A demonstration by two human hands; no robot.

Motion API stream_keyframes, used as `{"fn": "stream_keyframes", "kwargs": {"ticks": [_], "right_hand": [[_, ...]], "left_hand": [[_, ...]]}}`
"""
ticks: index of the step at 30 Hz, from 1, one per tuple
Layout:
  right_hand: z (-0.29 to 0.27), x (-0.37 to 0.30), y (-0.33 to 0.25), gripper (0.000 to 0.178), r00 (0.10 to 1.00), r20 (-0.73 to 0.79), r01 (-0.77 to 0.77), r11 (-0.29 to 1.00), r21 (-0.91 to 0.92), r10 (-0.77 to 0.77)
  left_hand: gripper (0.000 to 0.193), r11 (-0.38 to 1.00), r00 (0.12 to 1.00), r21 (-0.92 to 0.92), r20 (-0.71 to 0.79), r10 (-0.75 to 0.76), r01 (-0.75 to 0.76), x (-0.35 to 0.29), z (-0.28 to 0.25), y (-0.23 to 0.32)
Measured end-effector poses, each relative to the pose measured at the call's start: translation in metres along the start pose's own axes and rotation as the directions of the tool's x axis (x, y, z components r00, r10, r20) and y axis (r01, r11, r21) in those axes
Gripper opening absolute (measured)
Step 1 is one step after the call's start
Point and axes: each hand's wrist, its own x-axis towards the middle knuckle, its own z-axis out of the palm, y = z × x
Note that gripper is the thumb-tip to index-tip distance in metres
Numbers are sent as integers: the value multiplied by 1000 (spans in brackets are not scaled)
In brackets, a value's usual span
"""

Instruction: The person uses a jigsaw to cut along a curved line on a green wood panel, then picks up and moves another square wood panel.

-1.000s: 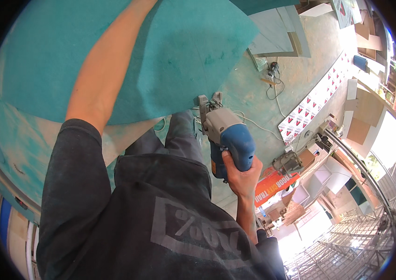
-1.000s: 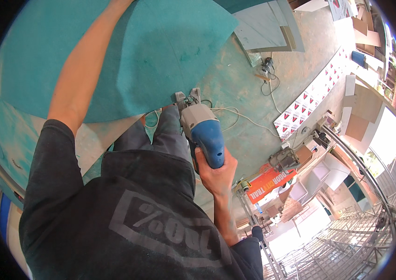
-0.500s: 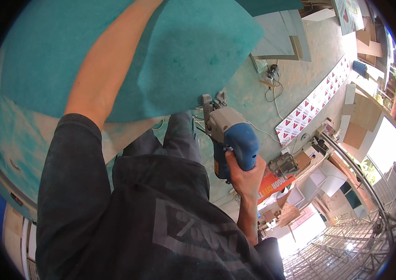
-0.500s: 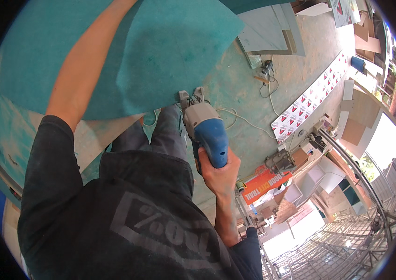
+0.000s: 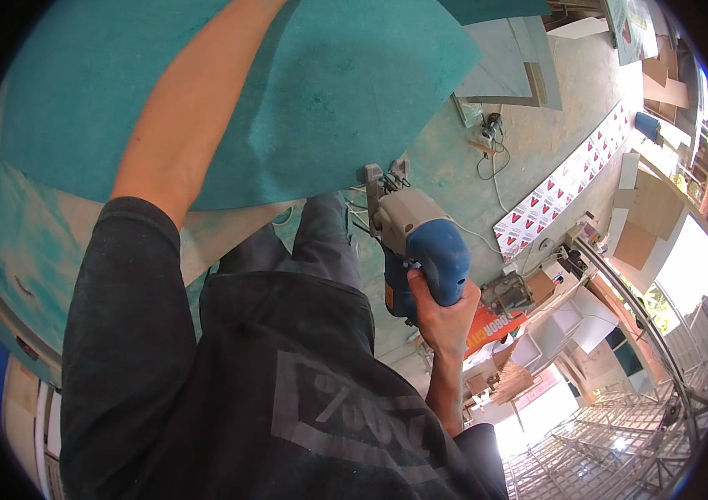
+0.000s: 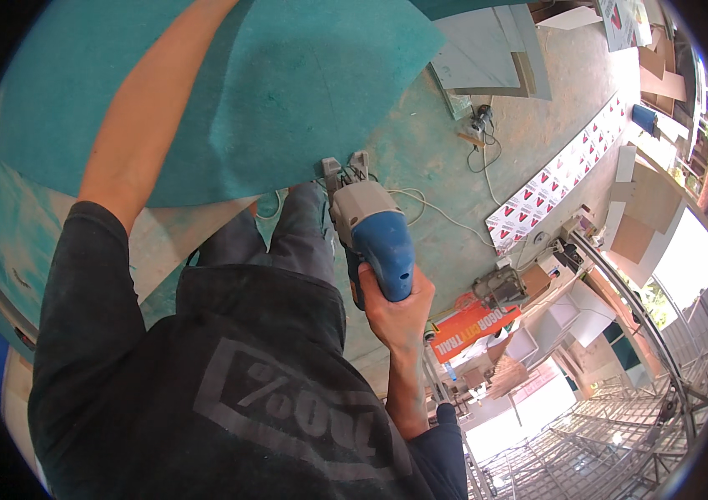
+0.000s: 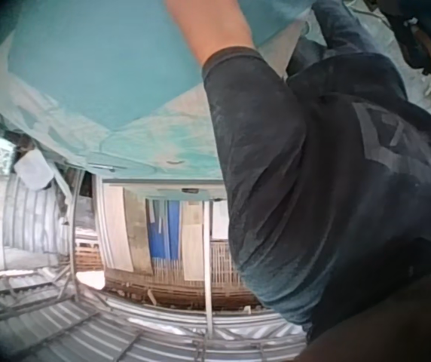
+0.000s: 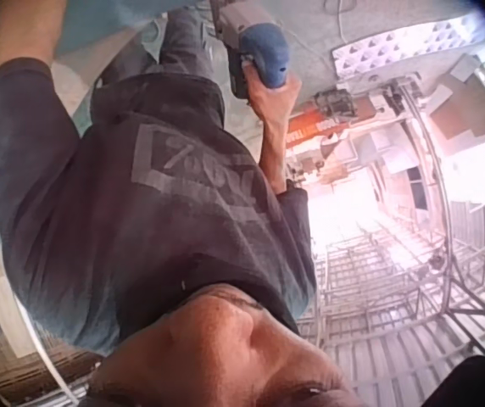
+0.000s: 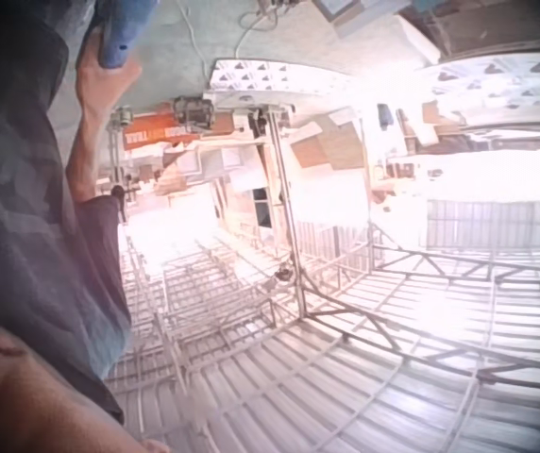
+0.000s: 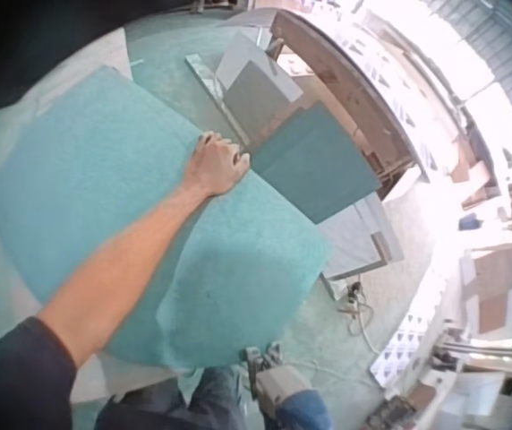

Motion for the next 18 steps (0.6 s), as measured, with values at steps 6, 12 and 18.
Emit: {"fn": "stream_keyframes", "kwargs": {"ticks": [6,12,18], "right_hand": [[-2,2,-1,15,1000,11,-5,999,-40,6],[1,0,2,15,1000,-12,29,999,-32,-29],[4,-1,-6,14,1000,-30,7,1000,-11,-8]], "left_hand": [[42,1000,1000,-13,-1,7,-7,-1,1,-2],[43,999,1000,24,12,-26,25,-3,0,-2],[45,998,999,57,22,-32,31,-2,0,1]]}}
